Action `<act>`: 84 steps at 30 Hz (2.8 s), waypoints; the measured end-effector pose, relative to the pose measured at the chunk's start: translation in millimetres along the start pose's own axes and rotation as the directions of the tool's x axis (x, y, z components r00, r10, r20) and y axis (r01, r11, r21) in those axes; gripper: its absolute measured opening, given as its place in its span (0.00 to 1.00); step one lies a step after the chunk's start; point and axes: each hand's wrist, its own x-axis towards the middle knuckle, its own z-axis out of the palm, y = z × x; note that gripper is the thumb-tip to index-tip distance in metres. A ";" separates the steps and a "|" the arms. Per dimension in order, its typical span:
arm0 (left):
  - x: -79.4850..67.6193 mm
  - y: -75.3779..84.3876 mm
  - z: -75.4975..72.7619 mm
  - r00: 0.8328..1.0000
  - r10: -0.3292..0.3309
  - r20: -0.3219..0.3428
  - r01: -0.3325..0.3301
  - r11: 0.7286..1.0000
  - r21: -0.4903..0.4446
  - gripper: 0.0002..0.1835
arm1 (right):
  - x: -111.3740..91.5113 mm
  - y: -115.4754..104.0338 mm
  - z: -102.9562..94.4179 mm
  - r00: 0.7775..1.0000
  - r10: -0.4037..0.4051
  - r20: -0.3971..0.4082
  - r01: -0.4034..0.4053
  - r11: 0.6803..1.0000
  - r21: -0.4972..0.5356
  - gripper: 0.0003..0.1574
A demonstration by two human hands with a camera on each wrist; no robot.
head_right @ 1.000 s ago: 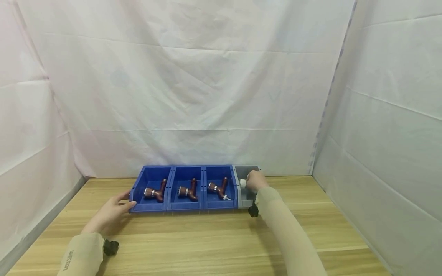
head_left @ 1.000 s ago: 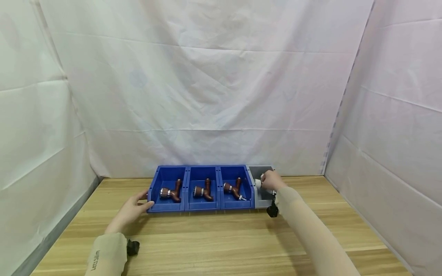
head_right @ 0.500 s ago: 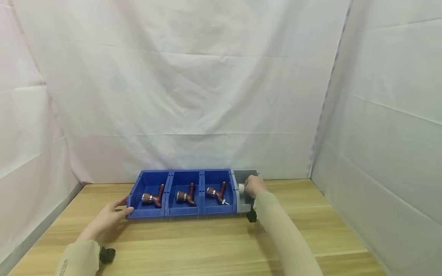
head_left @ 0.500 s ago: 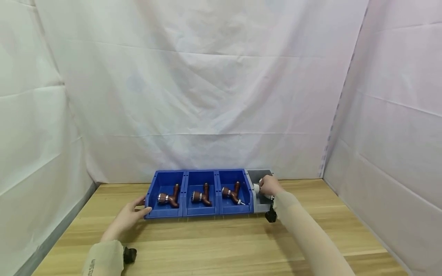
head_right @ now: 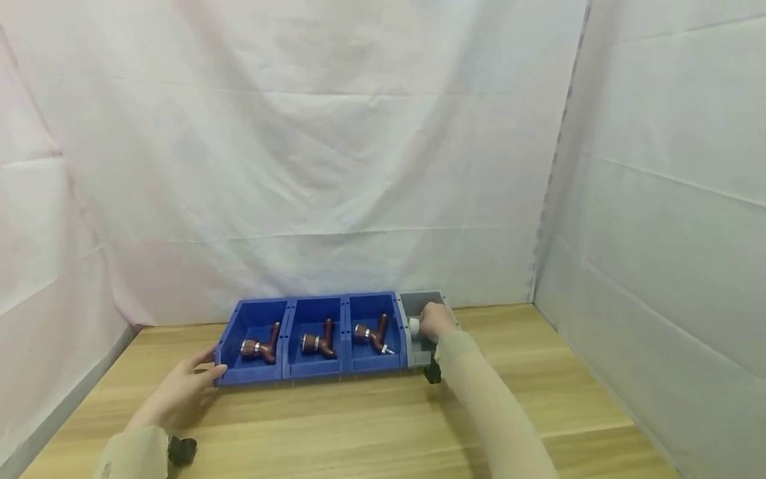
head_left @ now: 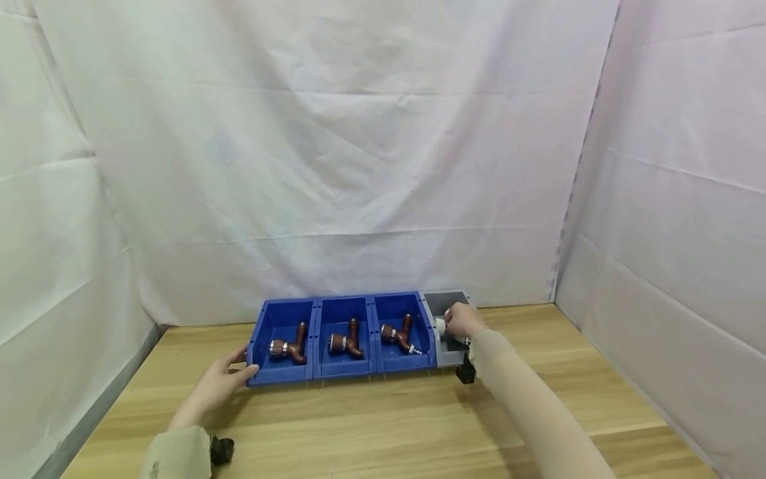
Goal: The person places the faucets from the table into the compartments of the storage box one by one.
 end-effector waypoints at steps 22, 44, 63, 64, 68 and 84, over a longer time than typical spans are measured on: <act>3.8 -1.5 0.5 1.000 -0.020 0.004 0.020 1.000 -0.001 0.37 | 5.2 5.7 6.5 1.000 0.015 0.012 -0.015 1.000 0.025 0.26; 3.2 1.3 -0.4 1.000 -0.022 0.009 0.022 1.000 -0.001 0.37 | 5.9 7.1 7.3 1.000 -0.003 -0.020 0.003 1.000 -0.009 0.25; -1.6 1.2 0.4 1.000 -0.019 -0.005 0.019 1.000 0.018 0.37 | 0.7 1.9 7.6 1.000 0.014 -0.015 -0.014 1.000 -0.028 0.22; -1.7 1.5 0.4 1.000 -0.019 -0.005 0.019 1.000 0.015 0.37 | 0.2 2.0 7.5 1.000 0.010 -0.015 -0.010 1.000 -0.027 0.23; -1.8 3.0 0.9 1.000 -0.020 -0.004 0.020 1.000 0.008 0.37 | -1.9 2.8 7.3 1.000 -0.003 -0.008 0.003 1.000 -0.021 0.27; 0.4 2.4 4.7 0.999 -0.030 -0.011 0.031 0.999 0.021 0.35 | 0.7 7.8 11.8 1.000 -0.016 0.003 0.016 1.000 -0.015 0.28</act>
